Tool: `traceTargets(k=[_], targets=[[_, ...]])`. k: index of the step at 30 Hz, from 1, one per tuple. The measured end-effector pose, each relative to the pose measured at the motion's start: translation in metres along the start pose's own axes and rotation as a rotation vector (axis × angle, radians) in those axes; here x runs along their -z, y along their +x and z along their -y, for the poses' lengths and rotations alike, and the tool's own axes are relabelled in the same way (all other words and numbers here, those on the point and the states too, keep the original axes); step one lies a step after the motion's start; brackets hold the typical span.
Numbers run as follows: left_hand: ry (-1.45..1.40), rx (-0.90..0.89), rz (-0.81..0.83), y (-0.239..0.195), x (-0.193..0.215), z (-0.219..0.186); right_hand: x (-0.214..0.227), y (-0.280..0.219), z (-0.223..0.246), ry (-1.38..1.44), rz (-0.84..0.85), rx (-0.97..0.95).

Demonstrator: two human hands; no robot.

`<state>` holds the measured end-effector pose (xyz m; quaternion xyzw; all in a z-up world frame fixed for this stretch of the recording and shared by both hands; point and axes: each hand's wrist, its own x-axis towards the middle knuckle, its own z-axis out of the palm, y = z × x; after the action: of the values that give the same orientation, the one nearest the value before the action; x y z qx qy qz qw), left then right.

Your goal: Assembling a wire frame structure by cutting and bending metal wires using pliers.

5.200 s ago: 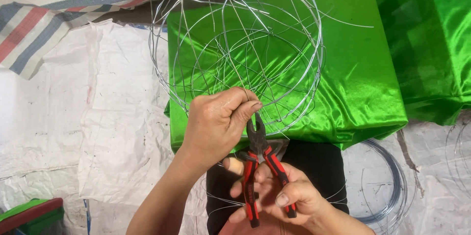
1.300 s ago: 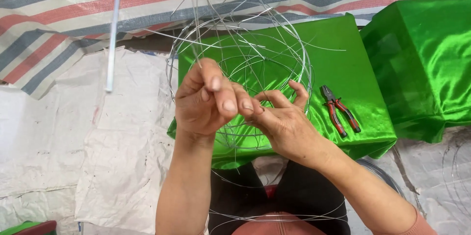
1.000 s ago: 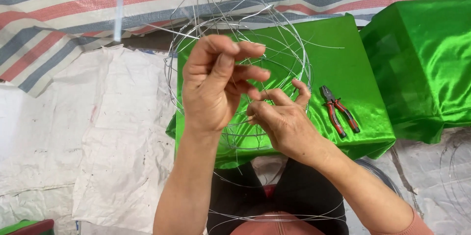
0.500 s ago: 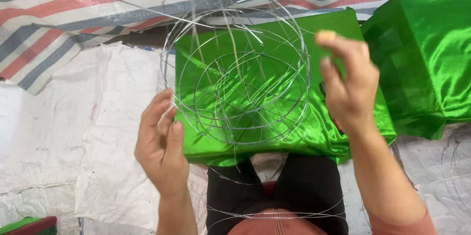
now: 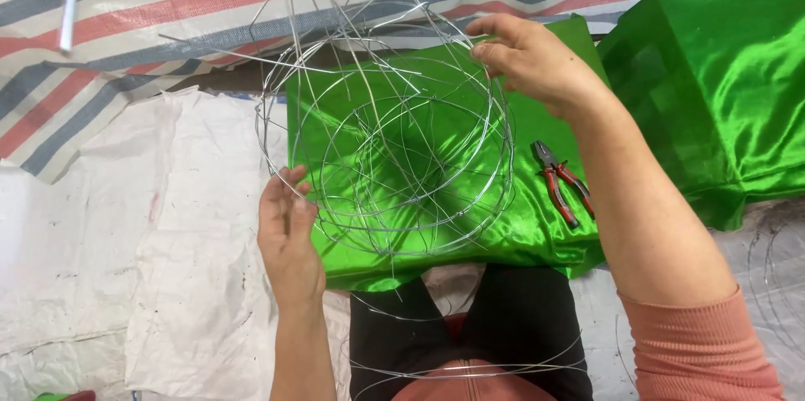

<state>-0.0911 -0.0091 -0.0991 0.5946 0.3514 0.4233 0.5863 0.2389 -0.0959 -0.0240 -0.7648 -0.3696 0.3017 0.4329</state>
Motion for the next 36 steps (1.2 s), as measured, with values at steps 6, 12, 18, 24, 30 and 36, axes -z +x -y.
traceTargets(k=[6, 12, 18, 24, 30, 36], targets=[[-0.295, 0.140, -0.055, 0.017, -0.007, -0.007, 0.007, -0.002, 0.001, 0.099, 0.064, -0.097], [-0.225, 0.186, -0.039, 0.027, -0.013, -0.013, 0.010, 0.003, -0.032, 0.246, 0.083, -0.022], [-0.051, 0.136, -0.025, 0.038, -0.011, -0.010, 0.005, 0.008, -0.055, 0.444, 0.020, -0.021], [0.019, 0.268, 0.040, 0.065, -0.007, -0.027, 0.004, 0.000, -0.034, 0.349, -0.052, -0.124], [0.066, 0.233, 0.083, 0.083, -0.011, -0.034, 0.001, -0.006, -0.019, 0.299, -0.107, -0.140], [-0.027, 0.076, 0.160, 0.109, -0.005, -0.050, 0.004, -0.031, 0.001, 0.308, -0.171, 0.074]])
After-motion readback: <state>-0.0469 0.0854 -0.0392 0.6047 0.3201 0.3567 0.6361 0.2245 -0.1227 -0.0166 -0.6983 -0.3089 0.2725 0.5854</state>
